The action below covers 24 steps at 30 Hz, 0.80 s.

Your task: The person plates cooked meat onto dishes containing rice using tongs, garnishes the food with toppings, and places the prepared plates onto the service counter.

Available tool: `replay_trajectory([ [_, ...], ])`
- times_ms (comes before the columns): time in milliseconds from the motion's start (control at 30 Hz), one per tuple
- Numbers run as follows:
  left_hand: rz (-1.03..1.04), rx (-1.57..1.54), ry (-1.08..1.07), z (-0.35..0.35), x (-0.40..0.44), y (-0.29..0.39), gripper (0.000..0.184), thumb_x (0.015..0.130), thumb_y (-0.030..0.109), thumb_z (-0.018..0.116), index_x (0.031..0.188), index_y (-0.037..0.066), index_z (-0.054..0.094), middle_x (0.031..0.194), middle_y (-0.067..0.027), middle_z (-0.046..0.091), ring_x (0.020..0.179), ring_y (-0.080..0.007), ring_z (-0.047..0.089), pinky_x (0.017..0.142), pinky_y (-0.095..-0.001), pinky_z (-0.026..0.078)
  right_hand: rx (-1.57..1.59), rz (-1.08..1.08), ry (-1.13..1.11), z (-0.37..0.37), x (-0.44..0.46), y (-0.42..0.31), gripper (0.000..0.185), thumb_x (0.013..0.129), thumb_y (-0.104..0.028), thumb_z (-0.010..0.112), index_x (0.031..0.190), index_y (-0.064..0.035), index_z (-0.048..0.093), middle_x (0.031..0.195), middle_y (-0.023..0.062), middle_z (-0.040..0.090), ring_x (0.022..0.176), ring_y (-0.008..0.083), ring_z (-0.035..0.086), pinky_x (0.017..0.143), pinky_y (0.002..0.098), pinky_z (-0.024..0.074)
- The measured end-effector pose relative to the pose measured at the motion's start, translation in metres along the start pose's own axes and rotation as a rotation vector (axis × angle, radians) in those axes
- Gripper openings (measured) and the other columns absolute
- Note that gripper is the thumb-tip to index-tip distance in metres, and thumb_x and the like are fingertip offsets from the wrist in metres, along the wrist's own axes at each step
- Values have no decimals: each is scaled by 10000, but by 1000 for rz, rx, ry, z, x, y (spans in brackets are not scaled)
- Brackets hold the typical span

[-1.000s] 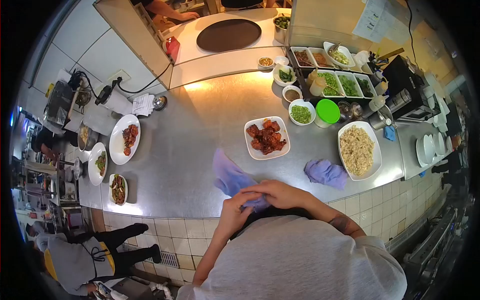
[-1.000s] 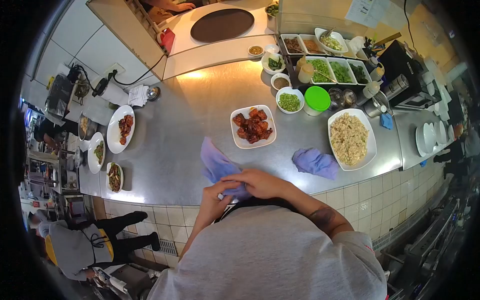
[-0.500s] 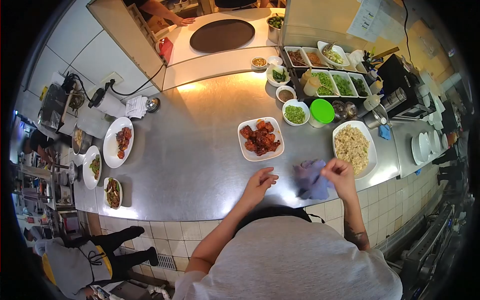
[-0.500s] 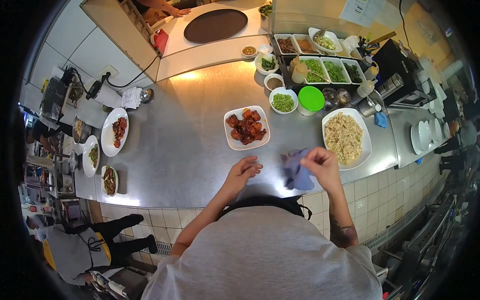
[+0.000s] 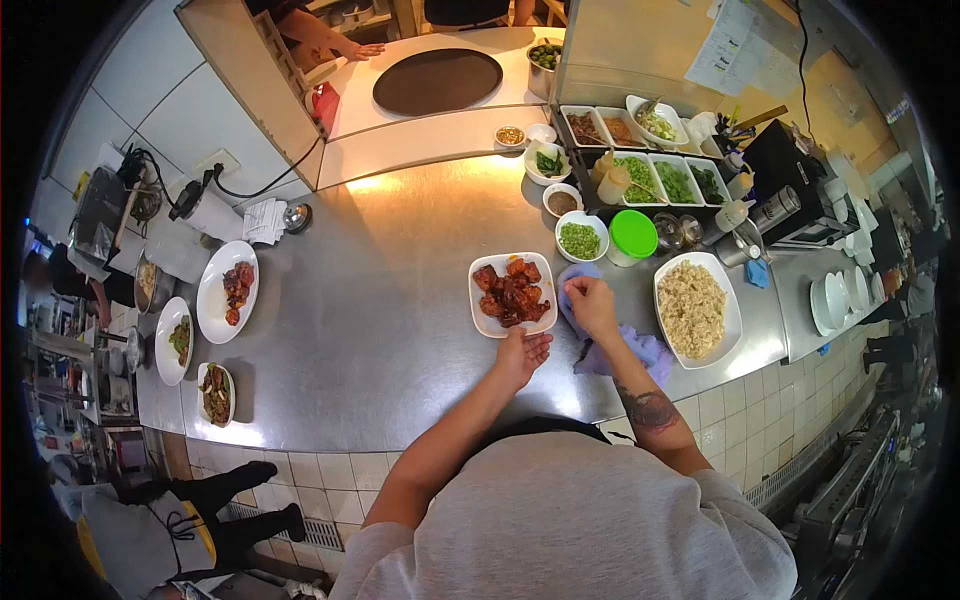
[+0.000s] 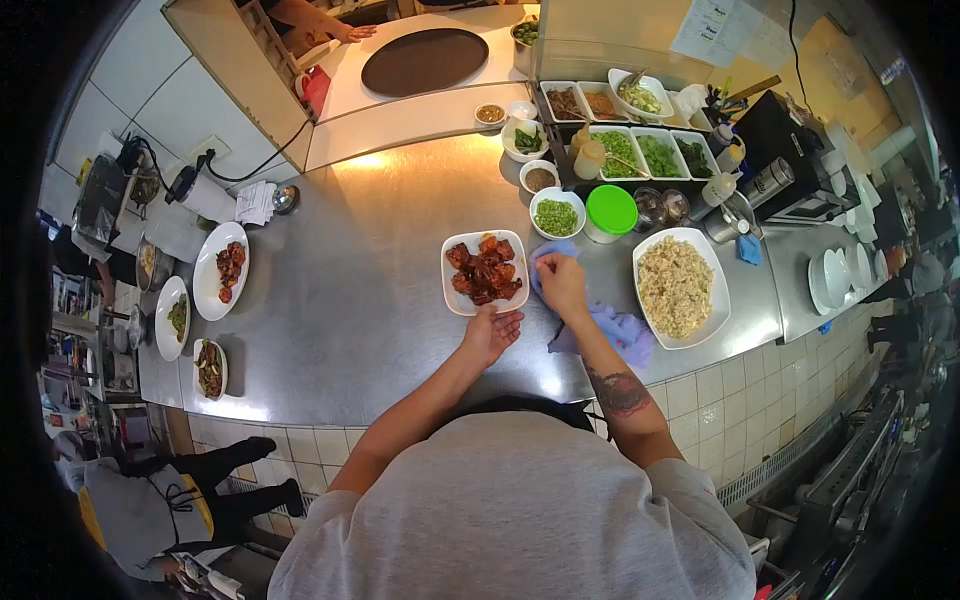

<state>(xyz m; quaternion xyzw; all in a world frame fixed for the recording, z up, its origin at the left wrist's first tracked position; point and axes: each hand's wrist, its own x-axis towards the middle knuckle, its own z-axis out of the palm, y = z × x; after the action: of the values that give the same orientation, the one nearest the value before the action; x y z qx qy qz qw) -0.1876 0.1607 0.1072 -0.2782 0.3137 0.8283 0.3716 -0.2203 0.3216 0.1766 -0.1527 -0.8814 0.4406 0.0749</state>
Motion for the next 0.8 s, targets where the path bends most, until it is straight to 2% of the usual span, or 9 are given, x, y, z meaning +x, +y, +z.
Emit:
replay_trajectory([
  [100,18,-1,-15,-3,-9,-10,372,885,305,377,1042,5,530,961,-156,610,807,-215,552,752,-355,457,-67,-151,-51,12,-3,1,117,758,-89,629,813,5,673,687,138,649,626,214,640,599,324,492],
  [200,23,7,-18,-5,-12,-15,368,885,300,378,1056,10,526,965,-157,610,814,-212,548,752,-355,458,-119,-223,-69,17,-1,-4,127,707,-71,651,810,-1,627,688,138,633,623,272,628,591,352,491],
  [300,46,26,-37,-6,-16,-17,371,885,308,386,1068,14,519,966,-160,610,815,-214,550,752,-354,459,-239,-211,-30,19,1,-18,168,674,-33,640,787,-8,518,757,169,618,707,350,616,619,422,487],
  [400,53,40,-51,-8,-21,-18,373,880,315,398,1075,18,514,968,-165,610,811,-215,554,752,-353,462,-270,-145,8,31,4,-19,236,670,-36,643,788,-27,439,785,172,602,703,381,600,606,453,469],
  [533,33,94,-51,-12,-24,-14,387,876,329,396,1078,19,509,986,-166,609,830,-215,561,771,-359,461,-251,-219,93,34,-3,-19,194,697,-38,630,807,-19,471,748,178,603,686,377,600,602,452,471],
  [633,26,214,23,-18,-35,-2,393,868,317,379,1046,-4,521,910,-173,625,770,-223,587,718,-366,486,-165,-246,150,25,-5,-10,183,731,-54,627,847,-13,492,730,178,607,671,348,615,600,415,488],
  [700,-20,420,53,-34,-42,17,387,872,309,358,974,-16,542,800,-162,631,656,-214,597,609,-341,503,-90,-204,205,3,-3,-7,181,761,-67,624,889,-9,512,742,178,619,678,319,634,616,381,504],
  [800,-57,702,74,-50,-57,52,372,850,285,365,902,-28,560,691,-156,623,534,-211,588,488,-322,500,194,-98,184,-28,10,16,192,785,-78,623,948,-6,552,805,178,640,694,277,650,648,340,514],
])
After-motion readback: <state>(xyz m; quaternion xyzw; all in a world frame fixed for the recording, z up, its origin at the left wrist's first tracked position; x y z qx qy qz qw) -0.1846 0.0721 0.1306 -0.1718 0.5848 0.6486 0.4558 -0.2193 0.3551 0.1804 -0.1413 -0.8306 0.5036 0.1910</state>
